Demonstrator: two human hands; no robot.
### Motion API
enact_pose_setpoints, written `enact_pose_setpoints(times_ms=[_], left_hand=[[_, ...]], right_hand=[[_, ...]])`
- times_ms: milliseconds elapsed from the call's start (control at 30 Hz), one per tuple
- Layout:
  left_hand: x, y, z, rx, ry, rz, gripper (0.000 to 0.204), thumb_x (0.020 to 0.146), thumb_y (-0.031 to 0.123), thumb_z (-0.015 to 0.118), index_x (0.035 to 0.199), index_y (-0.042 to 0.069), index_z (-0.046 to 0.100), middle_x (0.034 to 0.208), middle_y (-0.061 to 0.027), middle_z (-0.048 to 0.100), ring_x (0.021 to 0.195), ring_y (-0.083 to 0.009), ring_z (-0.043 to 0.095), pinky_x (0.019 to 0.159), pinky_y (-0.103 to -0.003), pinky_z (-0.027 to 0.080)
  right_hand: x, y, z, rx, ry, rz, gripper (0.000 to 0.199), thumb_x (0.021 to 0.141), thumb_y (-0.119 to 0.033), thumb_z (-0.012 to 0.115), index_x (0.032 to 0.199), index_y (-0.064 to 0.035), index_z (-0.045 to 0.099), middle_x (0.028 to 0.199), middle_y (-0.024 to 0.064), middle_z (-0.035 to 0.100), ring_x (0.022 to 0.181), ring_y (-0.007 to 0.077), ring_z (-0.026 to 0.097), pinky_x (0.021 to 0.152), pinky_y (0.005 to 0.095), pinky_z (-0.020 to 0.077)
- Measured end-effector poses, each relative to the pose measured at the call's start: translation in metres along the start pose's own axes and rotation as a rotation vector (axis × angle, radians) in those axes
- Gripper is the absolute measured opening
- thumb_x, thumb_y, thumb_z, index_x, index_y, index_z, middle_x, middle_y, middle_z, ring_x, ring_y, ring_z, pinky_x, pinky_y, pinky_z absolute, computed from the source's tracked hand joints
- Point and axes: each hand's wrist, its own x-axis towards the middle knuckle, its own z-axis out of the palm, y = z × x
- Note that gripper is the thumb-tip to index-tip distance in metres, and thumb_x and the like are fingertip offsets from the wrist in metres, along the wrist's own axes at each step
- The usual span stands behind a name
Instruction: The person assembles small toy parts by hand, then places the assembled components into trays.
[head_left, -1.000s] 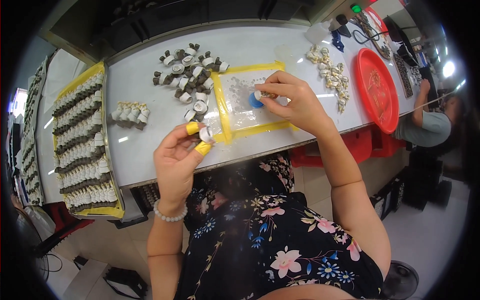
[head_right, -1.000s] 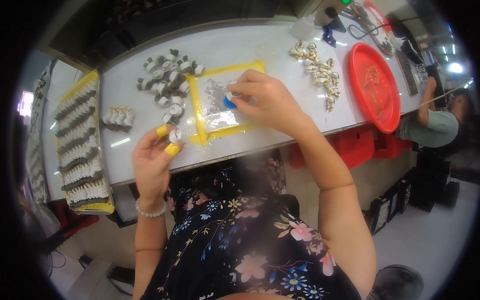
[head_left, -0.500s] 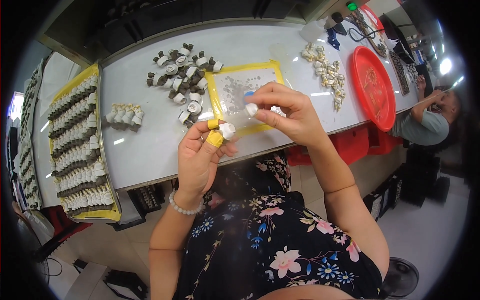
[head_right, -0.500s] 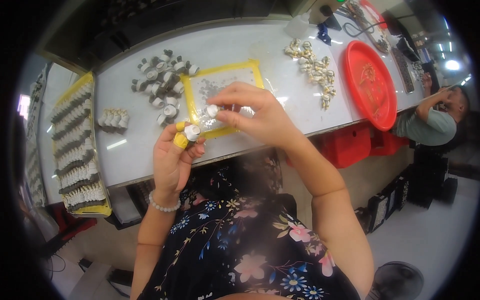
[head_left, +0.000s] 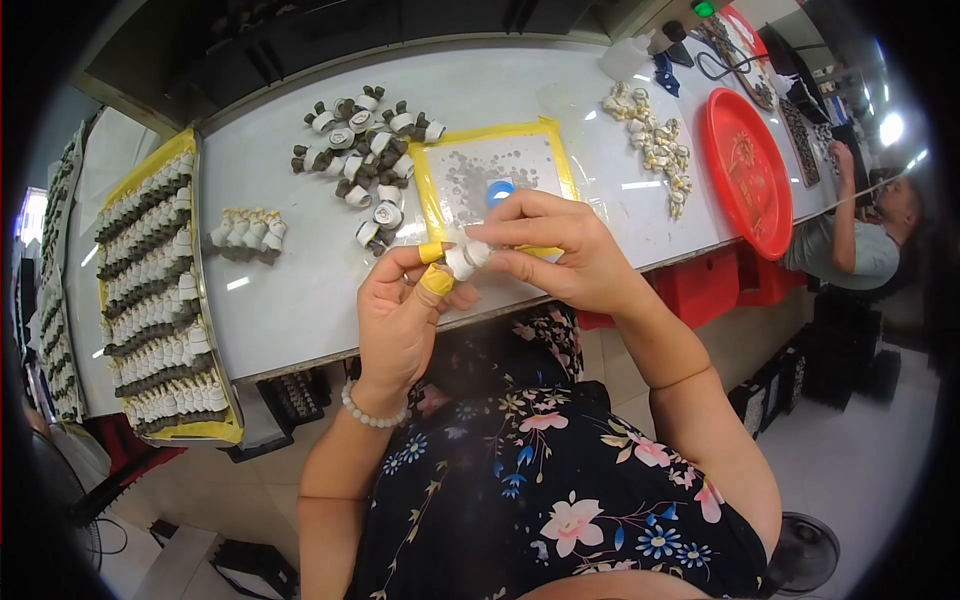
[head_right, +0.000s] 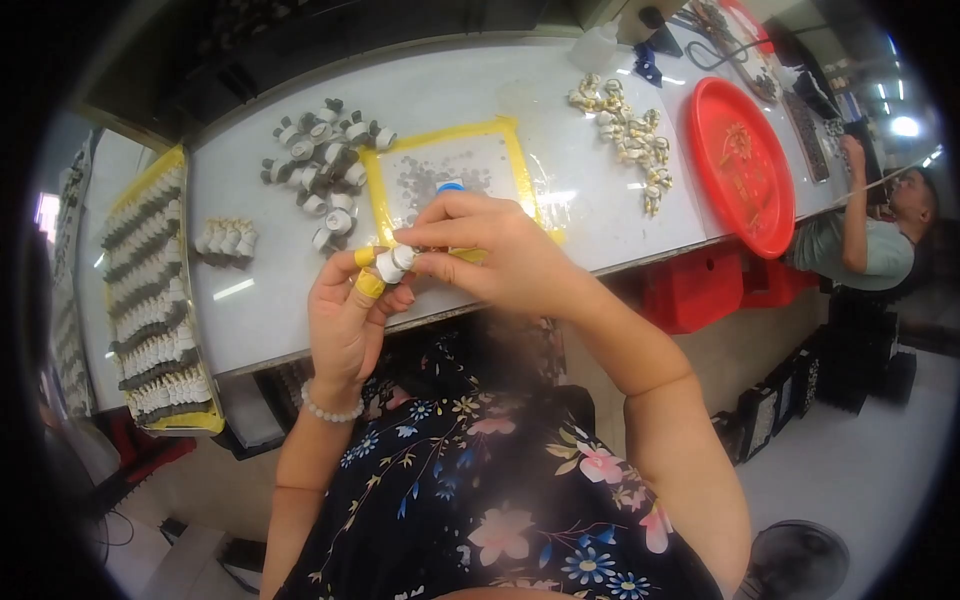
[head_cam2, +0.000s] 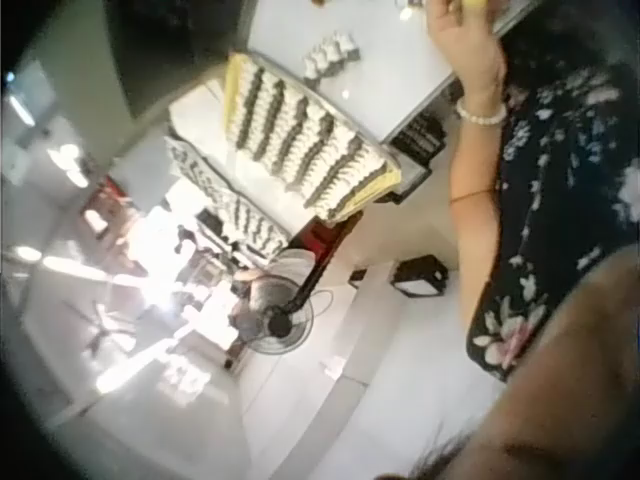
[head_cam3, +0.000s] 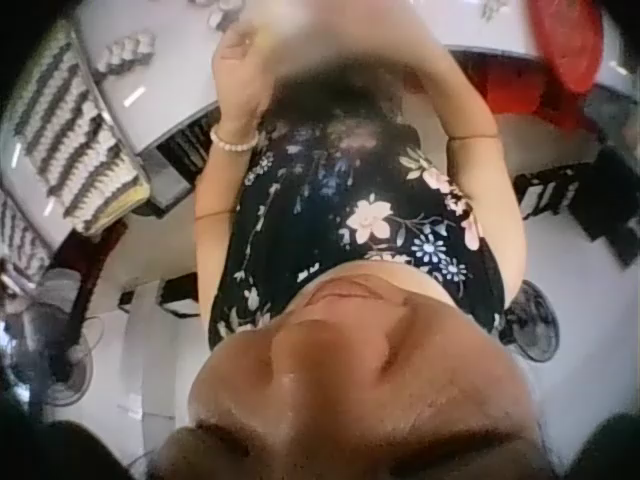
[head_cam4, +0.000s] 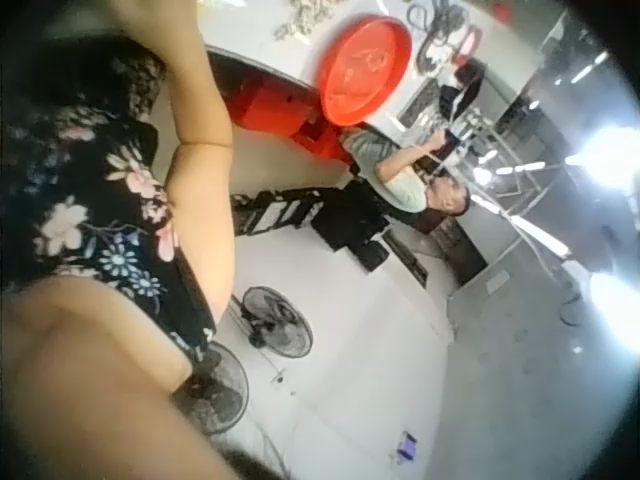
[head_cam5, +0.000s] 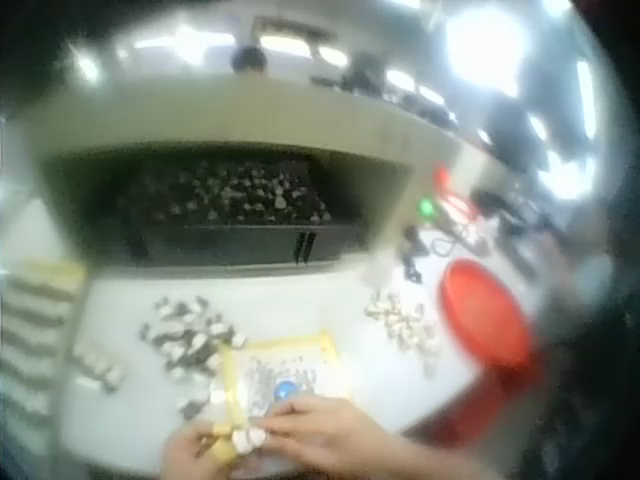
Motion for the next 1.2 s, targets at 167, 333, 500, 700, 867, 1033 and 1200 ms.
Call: enact_pose_setpoints(times_ms=[167,333,500,700,867,1033,1200], left_hand=[[-0.004,-0.006,0.008,0.153,0.074,0.094,0.019,0.088,0.002,0.061,0.104,-0.005,0.055,0.090,-0.0141,0.065,0.073,-0.0196,0.065,0.068,-0.028,0.054],[-0.002,-0.003,0.007,0.183,0.053,0.084,0.018,0.088,0.001,0.060,0.104,-0.005,0.055,0.089,-0.0138,0.065,0.073,-0.0193,0.066,0.067,-0.027,0.054],[-0.018,0.012,0.006,0.407,0.065,0.057,0.017,0.086,-0.006,0.057,0.103,-0.006,0.054,0.099,-0.0133,0.063,0.084,-0.0182,0.064,0.075,-0.027,0.053],[-0.051,0.053,-0.050,1.483,0.355,0.665,0.017,0.079,-0.007,0.064,0.096,-0.007,0.058,0.093,-0.0159,0.062,0.083,-0.0237,0.057,0.076,-0.032,0.047],[-0.055,0.066,-0.076,1.731,0.469,0.853,0.018,0.078,-0.007,0.064,0.095,-0.006,0.059,0.092,-0.0175,0.062,0.083,-0.0311,0.057,0.076,-0.037,0.047],[-0.047,0.071,-0.075,1.814,0.536,0.850,0.025,0.074,-0.004,0.070,0.096,-0.006,0.058,0.095,-0.0175,0.061,0.088,-0.0328,0.056,0.079,-0.040,0.046],[-0.039,0.063,-0.051,1.764,0.568,0.978,0.040,0.069,0.003,0.076,0.103,-0.003,0.055,0.102,-0.0187,0.055,0.093,-0.0337,0.053,0.081,-0.041,0.045]], right_hand=[[-0.003,-0.001,0.001,-0.047,-0.012,0.000,0.025,0.076,-0.001,0.069,0.101,0.0002,0.068,0.086,0.0095,0.062,0.075,0.0189,0.059,0.066,0.0274,0.0468],[-0.004,0.010,0.002,-0.082,0.004,-0.050,0.027,0.075,-0.002,0.069,0.102,-0.0002,0.068,0.087,0.0107,0.063,0.076,0.0209,0.061,0.067,0.0287,0.0477],[-0.014,0.011,-0.012,0.011,-0.130,0.018,0.027,0.077,-0.004,0.069,0.103,0.0005,0.066,0.087,0.0111,0.064,0.078,0.0230,0.063,0.070,0.0302,0.0487],[-0.041,0.044,-0.098,-0.615,0.426,0.190,0.019,0.078,-0.005,0.067,0.096,-0.0019,0.067,0.092,0.0100,0.064,0.082,0.0208,0.062,0.071,0.0297,0.0485],[-0.033,0.067,-0.121,-0.941,0.460,0.234,0.020,0.078,-0.011,0.068,0.096,-0.0027,0.066,0.092,0.0105,0.062,0.083,0.0241,0.061,0.073,0.0332,0.0485],[-0.022,0.072,-0.112,-1.078,0.434,0.336,0.017,0.076,-0.011,0.065,0.092,-0.0057,0.065,0.090,0.0098,0.064,0.088,0.0273,0.058,0.075,0.0365,0.0471],[-0.021,0.066,-0.099,-0.974,0.391,0.296,0.013,0.075,-0.009,0.064,0.087,-0.0042,0.063,0.087,0.0095,0.063,0.083,0.0268,0.058,0.073,0.0367,0.0467]])
